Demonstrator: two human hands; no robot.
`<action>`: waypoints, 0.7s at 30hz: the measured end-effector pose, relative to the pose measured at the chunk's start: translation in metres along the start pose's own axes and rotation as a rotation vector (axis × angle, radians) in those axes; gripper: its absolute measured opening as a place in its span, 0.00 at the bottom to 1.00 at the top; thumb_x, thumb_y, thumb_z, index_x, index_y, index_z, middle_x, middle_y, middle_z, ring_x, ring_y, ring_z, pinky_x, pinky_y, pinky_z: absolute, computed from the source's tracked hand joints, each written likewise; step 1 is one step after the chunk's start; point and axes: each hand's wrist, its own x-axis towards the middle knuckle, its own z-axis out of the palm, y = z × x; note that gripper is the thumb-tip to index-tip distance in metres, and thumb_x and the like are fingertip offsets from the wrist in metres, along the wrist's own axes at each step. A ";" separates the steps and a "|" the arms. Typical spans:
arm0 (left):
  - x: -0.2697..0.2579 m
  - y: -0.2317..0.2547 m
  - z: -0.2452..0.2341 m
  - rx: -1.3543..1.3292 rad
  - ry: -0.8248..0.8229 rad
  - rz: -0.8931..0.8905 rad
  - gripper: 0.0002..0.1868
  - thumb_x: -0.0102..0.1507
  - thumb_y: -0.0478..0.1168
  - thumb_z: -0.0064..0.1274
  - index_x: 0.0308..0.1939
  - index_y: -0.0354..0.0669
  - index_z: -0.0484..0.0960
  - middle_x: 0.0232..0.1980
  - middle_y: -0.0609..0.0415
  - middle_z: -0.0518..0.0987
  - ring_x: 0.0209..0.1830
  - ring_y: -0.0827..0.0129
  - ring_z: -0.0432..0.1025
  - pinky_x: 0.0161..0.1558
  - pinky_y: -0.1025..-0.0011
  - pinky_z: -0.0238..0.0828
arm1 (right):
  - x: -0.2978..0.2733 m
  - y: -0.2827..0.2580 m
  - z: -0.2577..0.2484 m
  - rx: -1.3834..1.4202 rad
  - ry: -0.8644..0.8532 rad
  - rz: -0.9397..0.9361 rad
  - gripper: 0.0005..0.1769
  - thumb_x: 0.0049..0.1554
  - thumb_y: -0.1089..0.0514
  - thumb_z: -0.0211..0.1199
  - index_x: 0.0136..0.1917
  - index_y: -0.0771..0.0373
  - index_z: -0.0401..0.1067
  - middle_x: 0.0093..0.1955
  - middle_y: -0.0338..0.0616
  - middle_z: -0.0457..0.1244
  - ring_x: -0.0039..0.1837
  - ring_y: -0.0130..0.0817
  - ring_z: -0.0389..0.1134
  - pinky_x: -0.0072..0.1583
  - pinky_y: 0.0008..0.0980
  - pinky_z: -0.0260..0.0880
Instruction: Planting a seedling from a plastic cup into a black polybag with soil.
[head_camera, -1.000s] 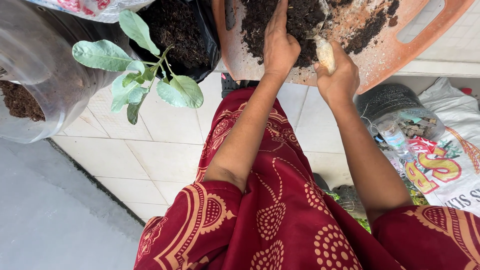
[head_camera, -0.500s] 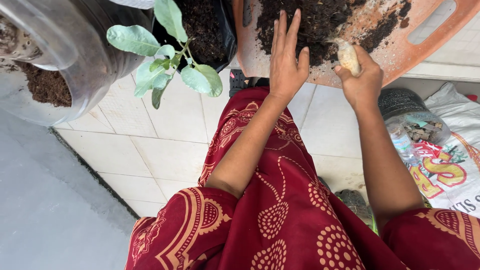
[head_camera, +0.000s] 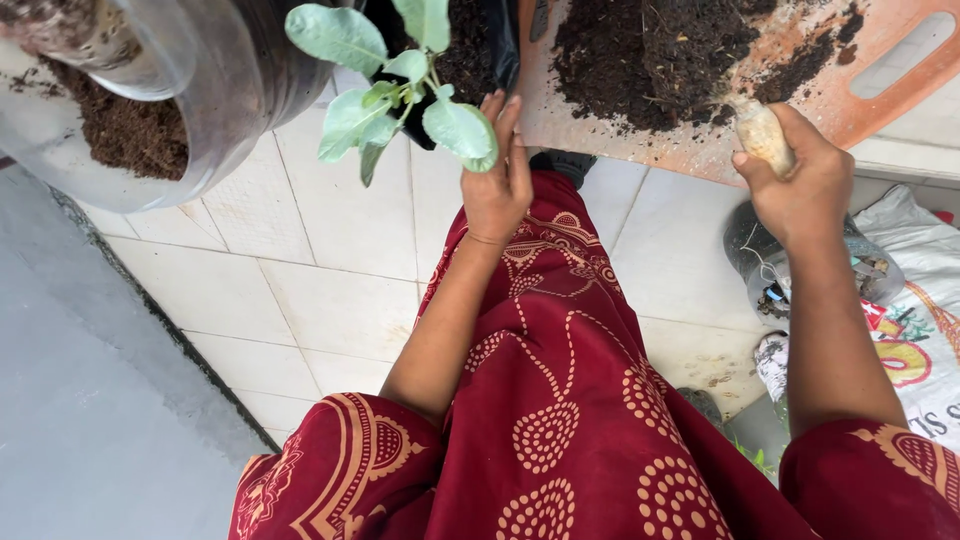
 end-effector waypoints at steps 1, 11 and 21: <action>-0.001 -0.003 -0.006 -0.007 0.045 -0.027 0.22 0.71 0.32 0.48 0.70 0.43 0.73 0.72 0.42 0.72 0.76 0.51 0.66 0.77 0.58 0.64 | -0.001 -0.001 -0.005 -0.020 -0.009 -0.035 0.28 0.57 0.63 0.74 0.71 0.64 0.74 0.59 0.54 0.71 0.59 0.38 0.74 0.61 0.35 0.71; -0.001 -0.055 -0.023 -0.078 0.532 -0.482 0.19 0.65 0.38 0.63 0.55 0.34 0.74 0.44 0.47 0.76 0.40 0.63 0.71 0.46 0.68 0.73 | -0.008 -0.089 -0.034 -0.301 -0.160 -0.211 0.25 0.58 0.56 0.75 0.68 0.58 0.76 0.54 0.53 0.71 0.56 0.47 0.74 0.58 0.42 0.72; -0.011 -0.104 0.030 -0.817 0.487 -1.078 0.19 0.65 0.38 0.57 0.55 0.39 0.68 0.39 0.50 0.79 0.29 0.70 0.77 0.30 0.73 0.75 | -0.003 -0.157 0.002 -0.438 -0.277 -0.399 0.29 0.56 0.51 0.74 0.69 0.56 0.74 0.60 0.56 0.70 0.57 0.52 0.72 0.58 0.49 0.71</action>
